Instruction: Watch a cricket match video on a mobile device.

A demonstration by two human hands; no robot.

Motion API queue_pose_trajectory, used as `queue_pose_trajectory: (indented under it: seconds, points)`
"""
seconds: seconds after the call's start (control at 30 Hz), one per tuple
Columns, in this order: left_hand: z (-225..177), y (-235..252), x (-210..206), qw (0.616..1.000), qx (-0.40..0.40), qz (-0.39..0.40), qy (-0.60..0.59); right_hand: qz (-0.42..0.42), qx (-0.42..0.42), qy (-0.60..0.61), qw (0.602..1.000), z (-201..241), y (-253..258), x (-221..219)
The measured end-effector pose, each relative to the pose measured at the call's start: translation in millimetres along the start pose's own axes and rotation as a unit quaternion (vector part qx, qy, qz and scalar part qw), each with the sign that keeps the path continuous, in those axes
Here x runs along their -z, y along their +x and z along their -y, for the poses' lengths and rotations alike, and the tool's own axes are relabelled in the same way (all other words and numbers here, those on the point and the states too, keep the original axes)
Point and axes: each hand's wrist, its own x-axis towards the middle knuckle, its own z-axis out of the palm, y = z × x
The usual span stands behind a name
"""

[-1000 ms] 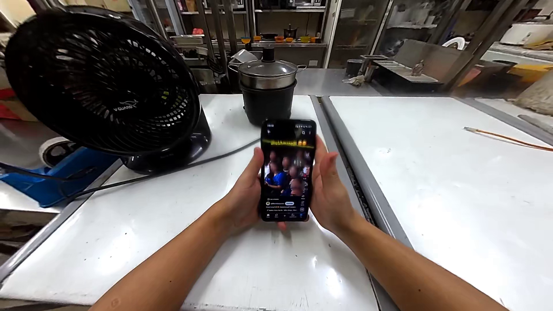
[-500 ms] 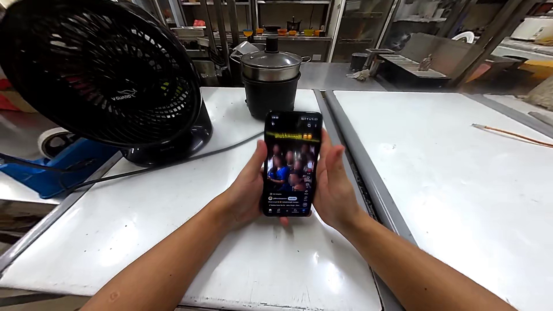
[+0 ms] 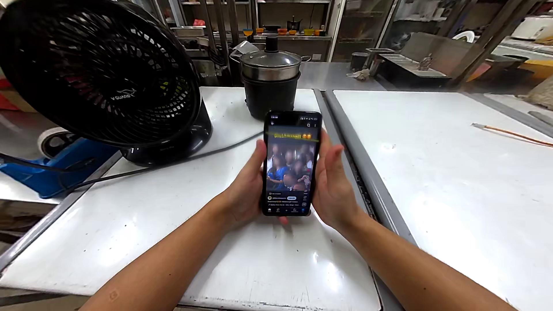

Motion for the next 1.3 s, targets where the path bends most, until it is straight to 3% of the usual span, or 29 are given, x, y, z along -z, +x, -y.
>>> queue_pose_trajectory:
  seconds: [1.3]
  points:
    - [0.9,0.9,0.8,1.000,-0.009,0.012,-0.012,-0.002,0.000,-0.018,1.000,-0.9,0.0,-0.1]
